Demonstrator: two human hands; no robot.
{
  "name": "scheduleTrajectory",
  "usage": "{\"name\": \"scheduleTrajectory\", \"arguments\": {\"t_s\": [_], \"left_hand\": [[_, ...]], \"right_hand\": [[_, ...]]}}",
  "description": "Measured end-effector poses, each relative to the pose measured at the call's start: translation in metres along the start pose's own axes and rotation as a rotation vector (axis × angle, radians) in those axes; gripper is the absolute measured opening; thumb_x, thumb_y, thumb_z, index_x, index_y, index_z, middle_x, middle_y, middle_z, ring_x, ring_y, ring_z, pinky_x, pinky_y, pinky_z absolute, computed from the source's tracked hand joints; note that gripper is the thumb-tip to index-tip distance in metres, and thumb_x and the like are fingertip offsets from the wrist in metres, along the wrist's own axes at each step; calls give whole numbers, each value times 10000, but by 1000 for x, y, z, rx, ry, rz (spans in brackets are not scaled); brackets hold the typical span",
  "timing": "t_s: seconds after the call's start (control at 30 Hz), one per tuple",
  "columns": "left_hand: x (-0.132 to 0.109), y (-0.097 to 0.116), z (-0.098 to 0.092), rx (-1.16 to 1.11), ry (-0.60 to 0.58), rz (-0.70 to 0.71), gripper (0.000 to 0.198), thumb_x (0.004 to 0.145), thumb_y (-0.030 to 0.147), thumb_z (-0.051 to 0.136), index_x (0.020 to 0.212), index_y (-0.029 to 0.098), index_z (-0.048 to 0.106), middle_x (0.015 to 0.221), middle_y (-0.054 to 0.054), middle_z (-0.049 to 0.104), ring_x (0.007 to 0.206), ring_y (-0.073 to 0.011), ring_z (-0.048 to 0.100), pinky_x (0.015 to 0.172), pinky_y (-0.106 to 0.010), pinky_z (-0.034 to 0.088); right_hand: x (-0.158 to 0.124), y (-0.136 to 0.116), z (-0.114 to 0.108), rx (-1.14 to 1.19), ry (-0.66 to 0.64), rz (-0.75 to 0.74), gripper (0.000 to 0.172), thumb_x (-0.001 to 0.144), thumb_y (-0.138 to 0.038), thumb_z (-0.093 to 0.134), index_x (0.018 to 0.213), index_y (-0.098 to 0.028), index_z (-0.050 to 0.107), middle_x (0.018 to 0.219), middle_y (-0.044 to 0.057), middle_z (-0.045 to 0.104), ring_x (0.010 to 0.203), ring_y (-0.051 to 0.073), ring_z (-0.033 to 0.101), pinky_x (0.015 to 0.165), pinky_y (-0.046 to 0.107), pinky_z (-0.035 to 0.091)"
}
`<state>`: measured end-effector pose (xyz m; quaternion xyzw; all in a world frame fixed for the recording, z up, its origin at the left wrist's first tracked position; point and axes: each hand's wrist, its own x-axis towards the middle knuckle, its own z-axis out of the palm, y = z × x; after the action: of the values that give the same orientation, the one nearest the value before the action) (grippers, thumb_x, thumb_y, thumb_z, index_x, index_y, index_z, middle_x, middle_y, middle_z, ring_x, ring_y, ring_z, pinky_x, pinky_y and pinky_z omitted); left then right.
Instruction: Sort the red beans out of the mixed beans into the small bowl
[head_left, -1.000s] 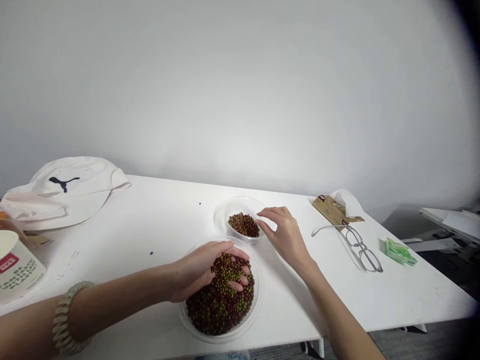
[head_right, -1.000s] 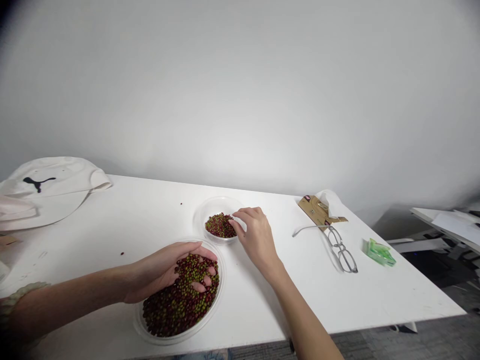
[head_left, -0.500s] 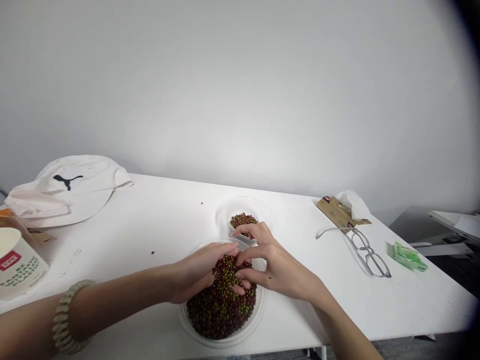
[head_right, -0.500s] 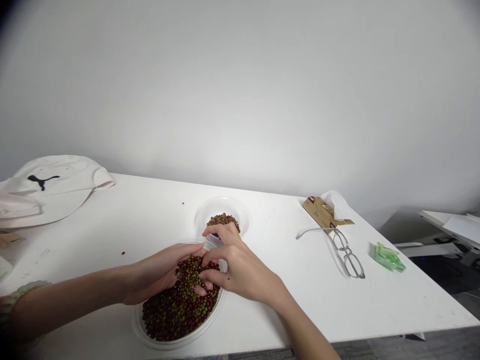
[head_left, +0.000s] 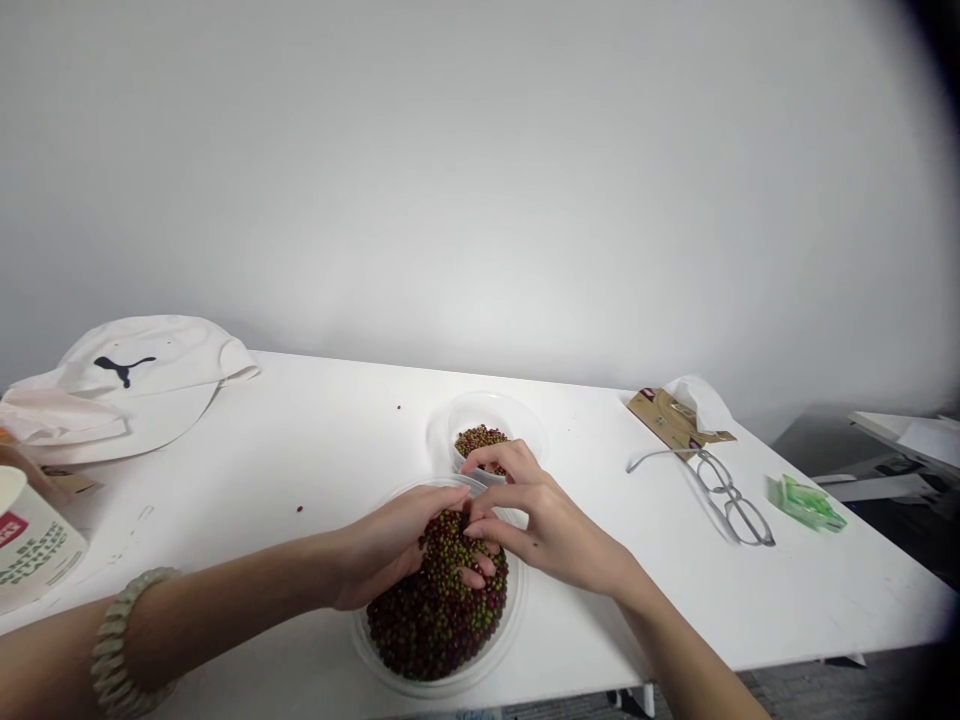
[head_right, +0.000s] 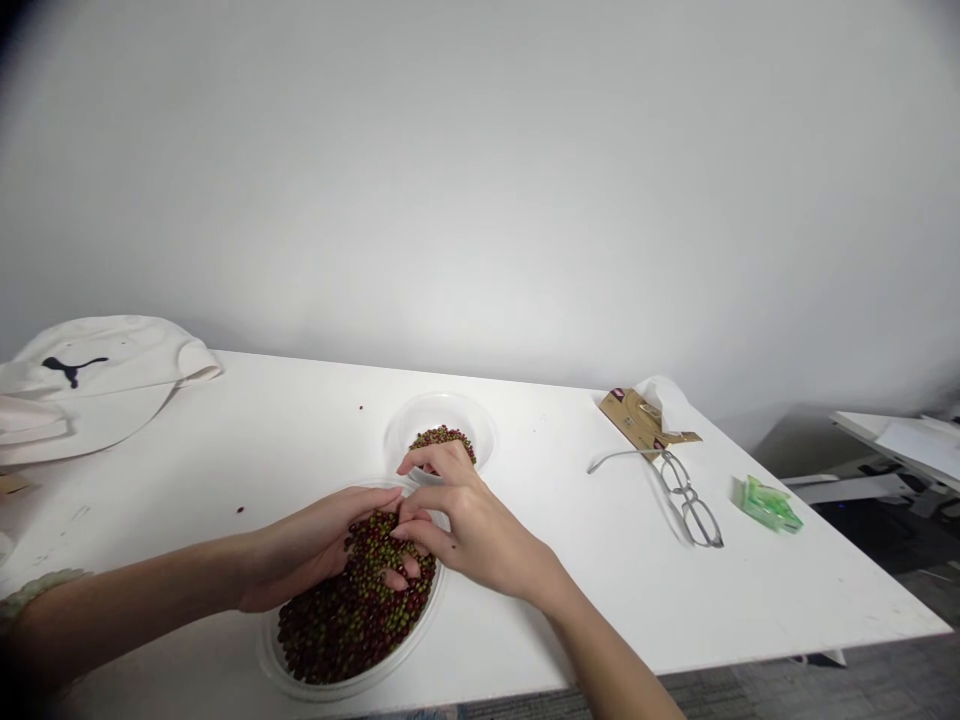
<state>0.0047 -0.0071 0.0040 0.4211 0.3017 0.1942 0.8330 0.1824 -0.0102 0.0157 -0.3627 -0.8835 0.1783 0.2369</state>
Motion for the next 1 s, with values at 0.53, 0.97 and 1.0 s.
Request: {"name": "scheduleTrajectory", "arguments": {"t_s": [0.53, 0.97, 1.0], "left_hand": [[-1, 2, -2, 0, 47, -9, 292, 794, 375, 396, 891, 162, 572, 888, -69, 604, 887, -201, 551, 824, -341, 422], [-1, 1, -1, -3, 41, 0, 289, 778, 357, 404, 880, 159, 588, 855, -65, 617, 849, -188, 571, 818, -332, 436], [-1, 1, -1, -3, 38, 2, 288, 779, 358, 404, 880, 159, 586, 859, -65, 616, 850, -188, 570, 820, -334, 436]], "right_hand": [[1, 18, -13, 167, 366, 62, 66, 820, -231, 535, 801, -218, 597, 953, 45, 512, 898, 185, 491, 731, 326, 433], [5, 45, -6, -238, 571, 201, 64, 797, -257, 568, 753, -222, 600, 852, 31, 544, 843, 200, 474, 736, 350, 414], [5, 47, -5, -240, 562, 208, 65, 797, -256, 569, 752, -222, 603, 851, 31, 548, 842, 201, 474, 737, 351, 413]]}}
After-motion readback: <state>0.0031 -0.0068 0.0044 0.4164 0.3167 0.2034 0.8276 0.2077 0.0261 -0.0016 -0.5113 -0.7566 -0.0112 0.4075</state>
